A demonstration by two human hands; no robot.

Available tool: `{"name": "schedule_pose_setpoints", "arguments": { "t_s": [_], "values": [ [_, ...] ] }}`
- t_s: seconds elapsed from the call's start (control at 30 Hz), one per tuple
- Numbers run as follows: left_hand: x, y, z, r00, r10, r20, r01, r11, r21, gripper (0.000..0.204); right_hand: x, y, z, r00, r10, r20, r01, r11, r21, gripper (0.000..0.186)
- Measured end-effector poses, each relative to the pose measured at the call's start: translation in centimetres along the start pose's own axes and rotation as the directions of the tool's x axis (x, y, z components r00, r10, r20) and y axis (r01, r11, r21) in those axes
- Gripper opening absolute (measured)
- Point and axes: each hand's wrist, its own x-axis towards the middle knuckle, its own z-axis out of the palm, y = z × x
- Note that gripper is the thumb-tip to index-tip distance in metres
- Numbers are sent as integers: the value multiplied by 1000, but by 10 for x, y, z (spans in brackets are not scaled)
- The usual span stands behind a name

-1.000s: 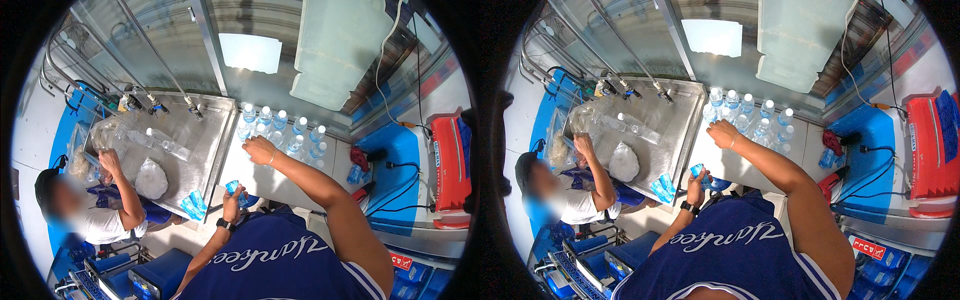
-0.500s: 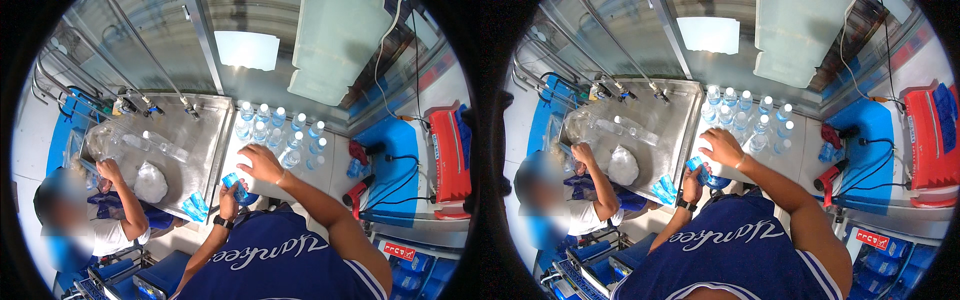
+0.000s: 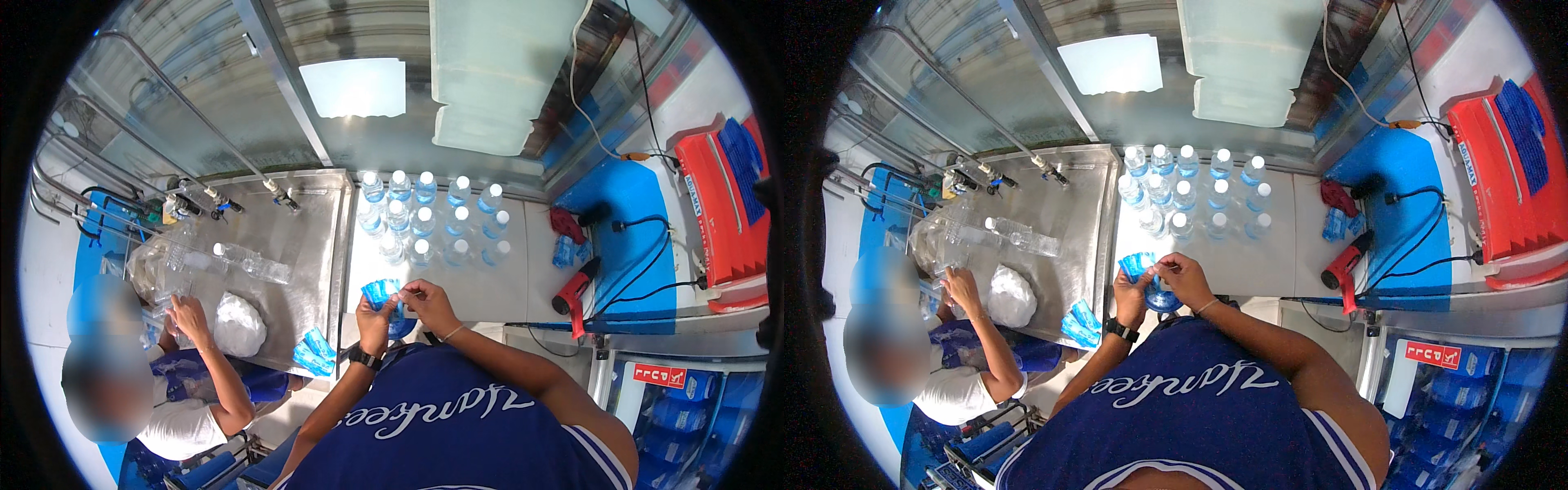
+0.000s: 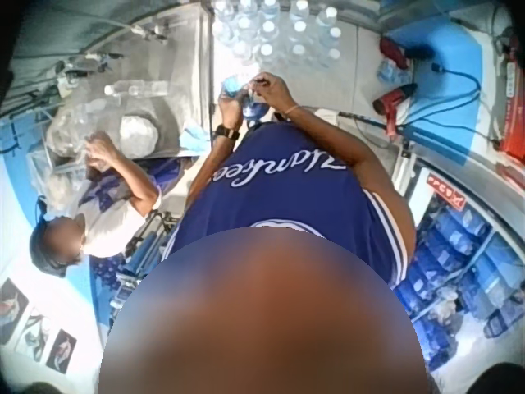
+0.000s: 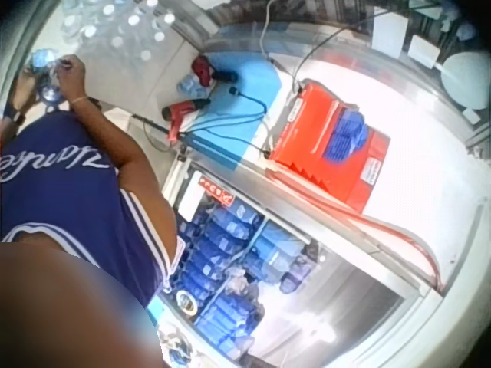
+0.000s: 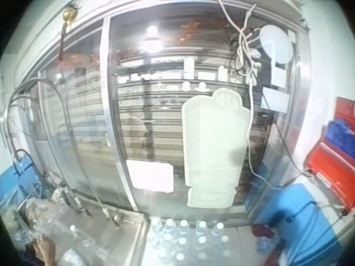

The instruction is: The person applies blue labels to clear plastic water bottles and uses a red heat gun to shrink-wrap the labels around the bottles. The person handles bottles one at a time, places them on a stainless steel table, and uses the heat gun to smooth the labels.

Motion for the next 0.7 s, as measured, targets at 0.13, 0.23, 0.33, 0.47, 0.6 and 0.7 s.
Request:
{"name": "schedule_pose_setpoints", "arguments": {
  "t_s": [0.13,0.23,0.33,0.47,0.6,0.7],
  "values": [
    [0,-6,-1,1000,-24,-4,24,999,-37,33,-7,3,-2,996,89,-11,-88,992,93,27],
    [-4,-13,-6,997,-71,10,71,997,-23,36,-8,5,-9,995,82,64,-78,995,-61,27],
    [-7,-17,-11,996,-89,29,89,996,14,38,-7,6,-10,987,116,110,-108,992,-69,27],
    [-10,-18,-15,996,-77,43,74,996,55,36,-11,2,-15,949,304,88,-315,933,177,26],
    [-23,-19,-26,997,-81,14,81,997,0,34,-24,-5,-25,900,400,172,-436,817,377,21],
    [-23,-14,-37,991,-130,-23,130,992,-11,34,-28,-14,-32,911,381,156,-408,787,462,17]
  ]
}}
